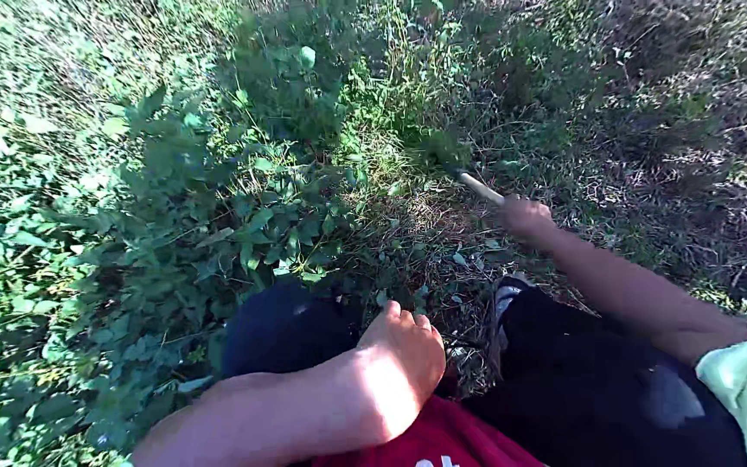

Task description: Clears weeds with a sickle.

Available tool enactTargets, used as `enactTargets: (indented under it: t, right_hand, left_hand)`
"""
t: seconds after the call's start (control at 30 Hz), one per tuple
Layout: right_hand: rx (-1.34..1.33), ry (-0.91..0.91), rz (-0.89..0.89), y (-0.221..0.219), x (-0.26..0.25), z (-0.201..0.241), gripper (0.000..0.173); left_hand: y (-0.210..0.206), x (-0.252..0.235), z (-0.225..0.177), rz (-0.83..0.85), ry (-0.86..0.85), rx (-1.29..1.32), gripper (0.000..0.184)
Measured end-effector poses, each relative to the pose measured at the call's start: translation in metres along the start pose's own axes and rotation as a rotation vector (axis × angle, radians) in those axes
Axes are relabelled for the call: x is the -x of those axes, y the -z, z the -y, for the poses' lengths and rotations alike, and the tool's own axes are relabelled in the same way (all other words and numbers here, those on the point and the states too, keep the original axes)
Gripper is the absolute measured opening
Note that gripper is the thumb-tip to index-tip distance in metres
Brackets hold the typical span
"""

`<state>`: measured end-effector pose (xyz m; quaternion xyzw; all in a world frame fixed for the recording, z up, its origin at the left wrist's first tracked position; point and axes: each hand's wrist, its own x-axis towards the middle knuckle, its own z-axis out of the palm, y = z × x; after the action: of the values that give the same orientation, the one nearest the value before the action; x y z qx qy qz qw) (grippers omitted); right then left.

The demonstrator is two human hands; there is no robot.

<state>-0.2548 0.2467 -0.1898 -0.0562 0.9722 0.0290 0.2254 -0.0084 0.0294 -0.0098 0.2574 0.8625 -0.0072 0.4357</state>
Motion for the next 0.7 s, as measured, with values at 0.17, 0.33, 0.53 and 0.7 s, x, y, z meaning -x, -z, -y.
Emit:
enactTargets:
  t: [0.17,0.33,0.53,0.7]
  right_hand:
    - [-0.162,-0.056,-0.001,0.018,0.016,0.007,0.050]
    - [-0.173,0.367,-0.148,0.057,0.057,0.080,0.048]
    - [-0.024,0.644,-0.337,0.038,0.032,0.066,0.039]
    - [-0.048,-0.115,0.036,-0.010,-0.024,-0.063,0.048]
  left_hand:
    - [-0.003,-0.001,0.005,-0.021,0.020,-0.027,0.043]
    - [-0.005,0.001,0.001,-0.244,-0.115,-0.066,0.045]
    - [0.012,-0.002,0.004,-0.087,-0.084,-0.038,0.052]
    - [0.008,0.009,0.005,-0.087,-0.007,0.008,0.048]
